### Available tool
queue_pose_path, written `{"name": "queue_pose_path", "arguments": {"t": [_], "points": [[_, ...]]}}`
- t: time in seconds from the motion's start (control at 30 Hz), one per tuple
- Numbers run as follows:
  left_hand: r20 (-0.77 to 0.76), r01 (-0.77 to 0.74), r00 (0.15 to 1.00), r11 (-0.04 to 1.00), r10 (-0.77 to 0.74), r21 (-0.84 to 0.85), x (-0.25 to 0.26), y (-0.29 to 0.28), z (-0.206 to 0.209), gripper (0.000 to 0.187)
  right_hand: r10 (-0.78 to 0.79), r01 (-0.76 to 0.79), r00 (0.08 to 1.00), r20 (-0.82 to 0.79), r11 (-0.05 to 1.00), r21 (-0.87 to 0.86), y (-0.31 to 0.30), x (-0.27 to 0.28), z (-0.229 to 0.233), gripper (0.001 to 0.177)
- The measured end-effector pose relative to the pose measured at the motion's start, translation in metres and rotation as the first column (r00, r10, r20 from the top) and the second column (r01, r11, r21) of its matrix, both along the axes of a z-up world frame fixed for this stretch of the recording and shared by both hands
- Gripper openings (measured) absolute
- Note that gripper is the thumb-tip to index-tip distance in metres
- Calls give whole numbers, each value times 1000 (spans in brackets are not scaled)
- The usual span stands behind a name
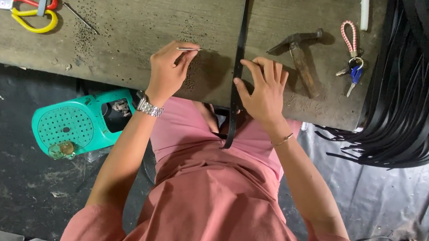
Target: Using a hammer and a metal punch to create a series of holes in a black leather strap on a workbench.
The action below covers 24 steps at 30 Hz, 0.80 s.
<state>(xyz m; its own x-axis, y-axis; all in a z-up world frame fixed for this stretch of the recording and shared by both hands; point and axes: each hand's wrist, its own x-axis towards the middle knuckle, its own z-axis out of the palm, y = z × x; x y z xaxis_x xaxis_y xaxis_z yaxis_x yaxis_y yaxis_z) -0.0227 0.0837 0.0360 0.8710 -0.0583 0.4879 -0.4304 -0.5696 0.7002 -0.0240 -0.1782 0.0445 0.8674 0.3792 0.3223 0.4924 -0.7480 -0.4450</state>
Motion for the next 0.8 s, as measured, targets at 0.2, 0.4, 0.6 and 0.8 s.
{"name": "queue_pose_path", "arguments": {"t": [0.2, 0.4, 0.6, 0.8], "points": [[-19, -82, 997, 994, 80, -78, 2, 1, -4, 1, 14, -14, 1000, 24, 1000, 12, 1, 1, 1, 35], [-32, -65, 998, 981, 60, -183, -2, -3, 7, 22, 13, -13, 1000, 16, 1000, 27, 0, -1, 0, 37], [86, -42, 995, 989, 54, -143, -2, -8, 28, 19, 17, -18, 999, 32, 1000, 24, 1, -1, 2, 33], [94, -25, 995, 985, 41, -171, 3, -16, 17, 13, 3, -4, 1000, 23, 1000, 29, 1, -1, 0, 36]]}}
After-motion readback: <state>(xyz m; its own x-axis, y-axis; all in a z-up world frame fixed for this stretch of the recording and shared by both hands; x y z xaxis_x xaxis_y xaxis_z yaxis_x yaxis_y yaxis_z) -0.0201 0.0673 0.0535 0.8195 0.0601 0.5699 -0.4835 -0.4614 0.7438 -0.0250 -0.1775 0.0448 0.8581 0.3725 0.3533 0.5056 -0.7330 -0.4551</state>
